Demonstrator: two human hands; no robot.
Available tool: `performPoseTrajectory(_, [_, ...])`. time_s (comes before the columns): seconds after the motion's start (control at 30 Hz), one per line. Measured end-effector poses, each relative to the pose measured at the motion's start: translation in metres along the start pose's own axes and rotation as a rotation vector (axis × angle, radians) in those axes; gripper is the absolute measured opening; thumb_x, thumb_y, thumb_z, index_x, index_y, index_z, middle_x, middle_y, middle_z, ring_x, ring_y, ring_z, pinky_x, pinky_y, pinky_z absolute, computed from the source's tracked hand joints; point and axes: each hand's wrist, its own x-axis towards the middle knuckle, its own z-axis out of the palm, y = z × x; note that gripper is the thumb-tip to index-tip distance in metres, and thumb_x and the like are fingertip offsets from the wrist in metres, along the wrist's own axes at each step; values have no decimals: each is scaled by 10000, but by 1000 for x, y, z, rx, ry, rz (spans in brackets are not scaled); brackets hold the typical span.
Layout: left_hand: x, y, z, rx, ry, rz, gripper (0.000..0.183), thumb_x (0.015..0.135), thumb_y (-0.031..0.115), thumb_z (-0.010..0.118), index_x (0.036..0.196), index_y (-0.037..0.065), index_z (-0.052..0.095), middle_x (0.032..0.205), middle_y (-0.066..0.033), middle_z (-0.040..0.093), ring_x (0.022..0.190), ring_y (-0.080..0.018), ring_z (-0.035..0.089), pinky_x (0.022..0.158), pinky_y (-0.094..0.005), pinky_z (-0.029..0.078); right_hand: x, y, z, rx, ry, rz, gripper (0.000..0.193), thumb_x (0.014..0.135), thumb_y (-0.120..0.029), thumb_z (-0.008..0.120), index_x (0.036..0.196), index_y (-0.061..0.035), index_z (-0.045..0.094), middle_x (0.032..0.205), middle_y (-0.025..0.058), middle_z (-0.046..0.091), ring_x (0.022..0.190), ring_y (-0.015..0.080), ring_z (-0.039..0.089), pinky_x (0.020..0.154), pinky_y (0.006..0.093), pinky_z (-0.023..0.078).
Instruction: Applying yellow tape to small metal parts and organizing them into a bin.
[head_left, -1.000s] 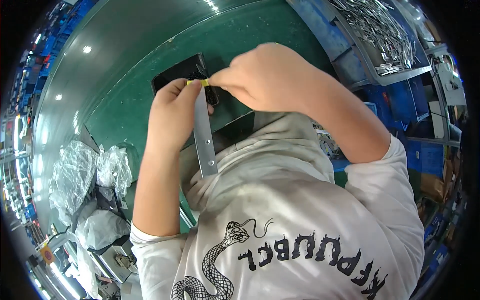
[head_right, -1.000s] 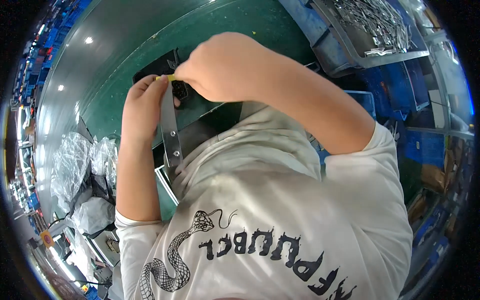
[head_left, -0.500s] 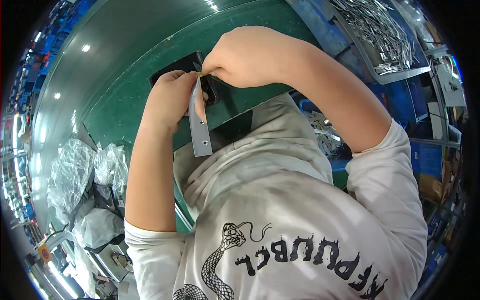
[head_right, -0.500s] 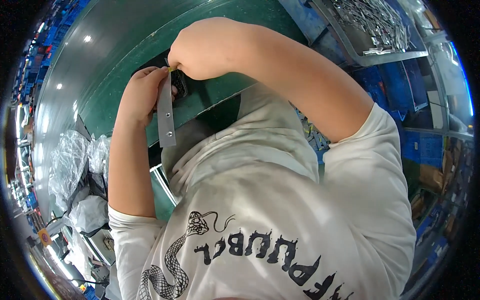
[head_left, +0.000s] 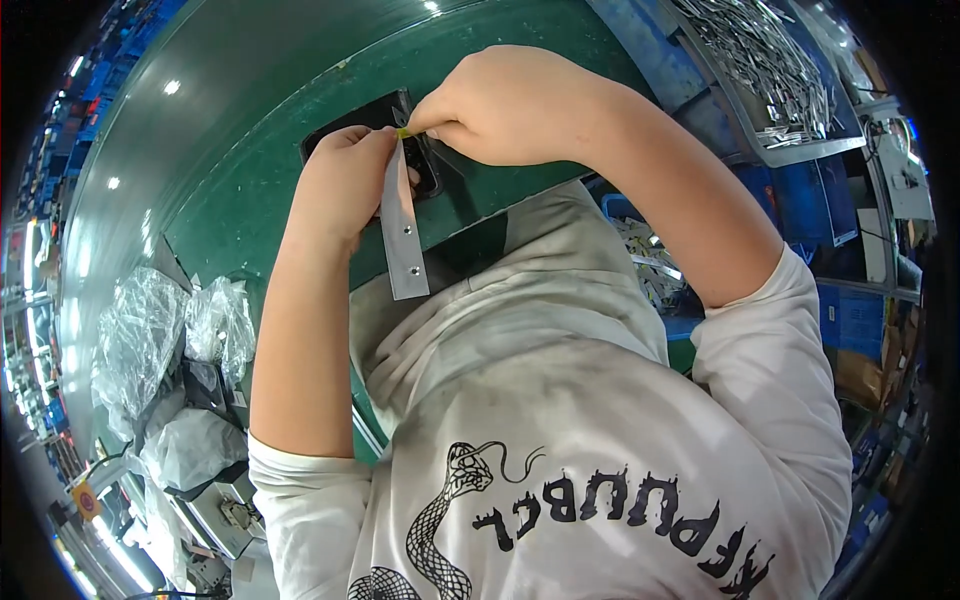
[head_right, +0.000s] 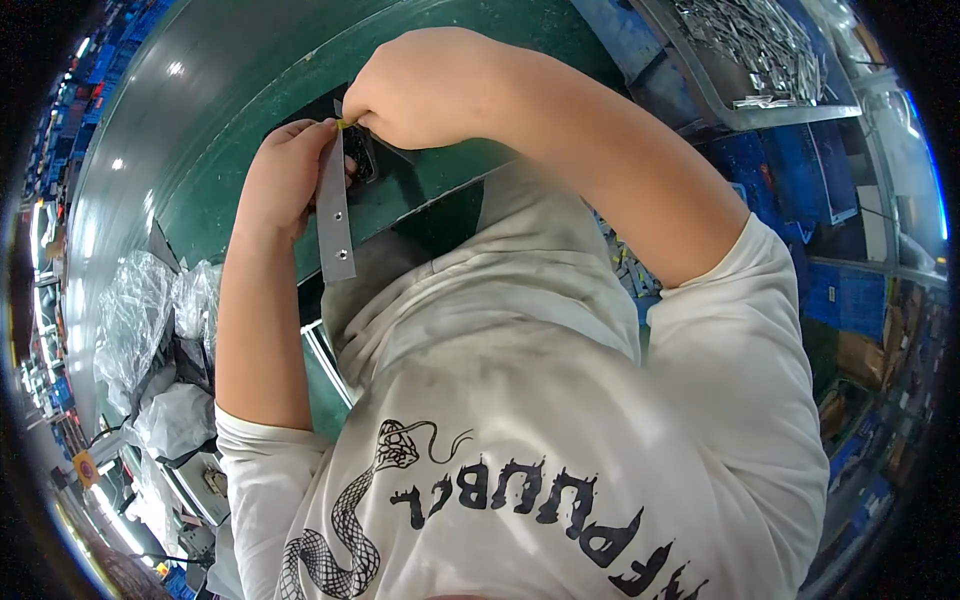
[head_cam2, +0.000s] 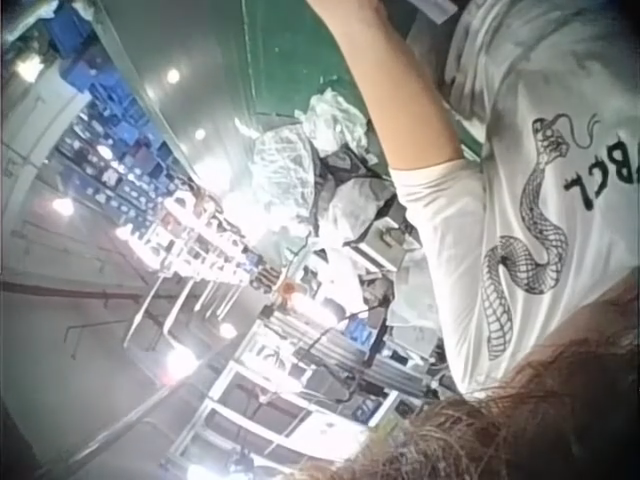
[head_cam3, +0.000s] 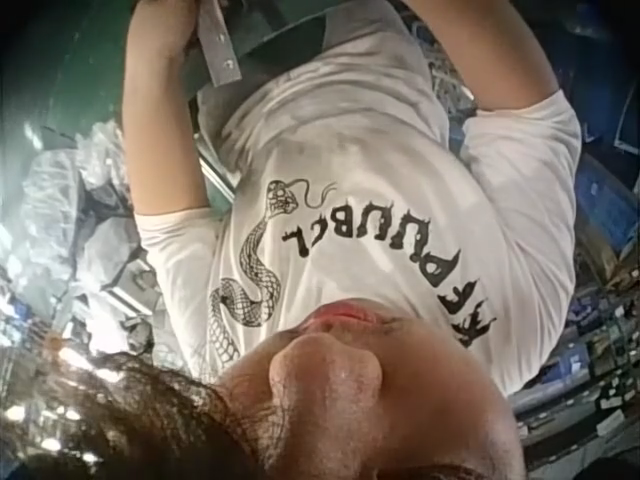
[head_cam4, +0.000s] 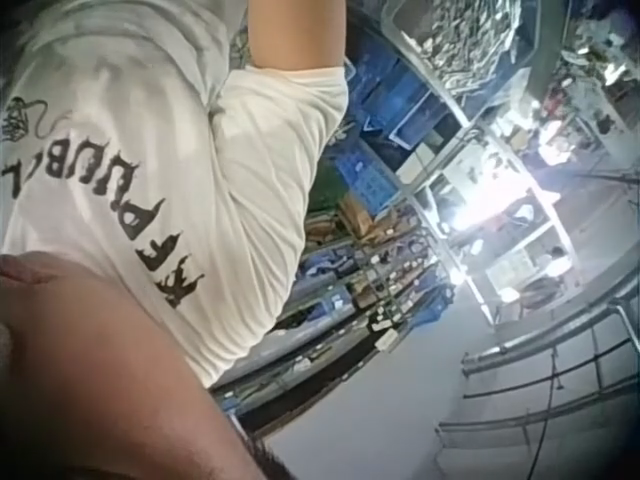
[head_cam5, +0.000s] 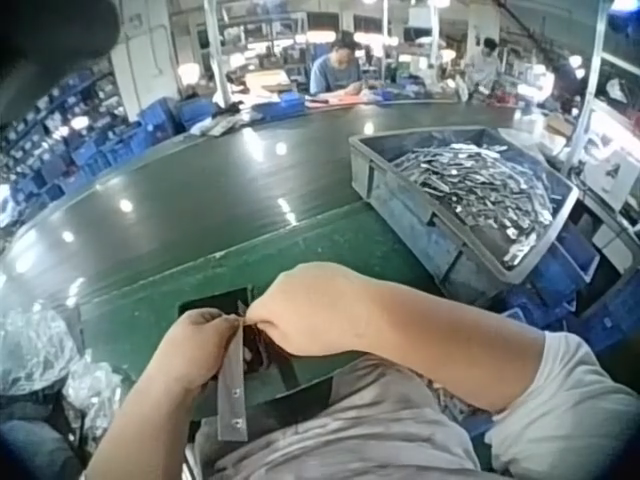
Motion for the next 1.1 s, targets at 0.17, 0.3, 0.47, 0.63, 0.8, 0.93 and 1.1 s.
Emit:
performPoseTrajectory(0.17, [-1,5,2,62,-32,-28,273,984,206,505,933,-34,624,710,-96,662,572,-172,628,544,-301,490,-5,5,10,-2,17,-20,267,901,-177,555,1084,-156,748,925,116,723,826,332,677,737,431,545])
performPoseTrajectory(0.3, [4,3,2,93,-31,-31,256,958,188,513,945,-39,632,717,-98,662,585,-186,633,563,-316,500,-8,9,16,22,39,-33,265,898,-176,555,1083,-156,743,924,118,721,825,332,676,734,429,544])
performPoseTrajectory(0.47, [4,3,2,120,-35,-31,254,949,180,514,955,-44,634,740,-101,671,609,-185,641,569,-318,503,-10,8,16,21,36,-18,261,899,-182,559,1087,-152,737,919,118,721,824,333,676,728,431,544])
performPoseTrajectory(0.63, [3,2,0,108,19,-37,288,980,214,498,972,-40,633,759,-112,682,600,-178,627,556,-313,496,-12,18,27,-22,150,-5,245,890,-190,594,1089,-167,736,908,112,722,810,331,679,711,435,545])
performPoseTrajectory(0.8, [-16,-4,-8,-79,137,7,271,998,250,523,890,16,607,688,-65,626,539,-133,557,487,-283,438,-26,27,45,-77,225,-23,257,880,-180,617,1112,-167,729,861,109,709,771,333,676,694,436,547])
performPoseTrajectory(0.93, [-48,-8,-15,-163,293,137,303,978,304,593,806,57,561,566,12,485,422,-74,422,413,-210,321,-52,38,60,-107,178,-30,306,843,-171,681,1148,-164,710,995,63,657,974,270,638,839,418,508])
performPoseTrajectory(1.1, [-85,-43,-39,-136,179,299,305,981,285,576,839,17,609,548,6,512,430,-68,447,413,-214,322,-79,28,61,-22,418,-108,326,818,-189,726,1138,-131,697,1219,77,585,1186,296,533,1009,446,407])
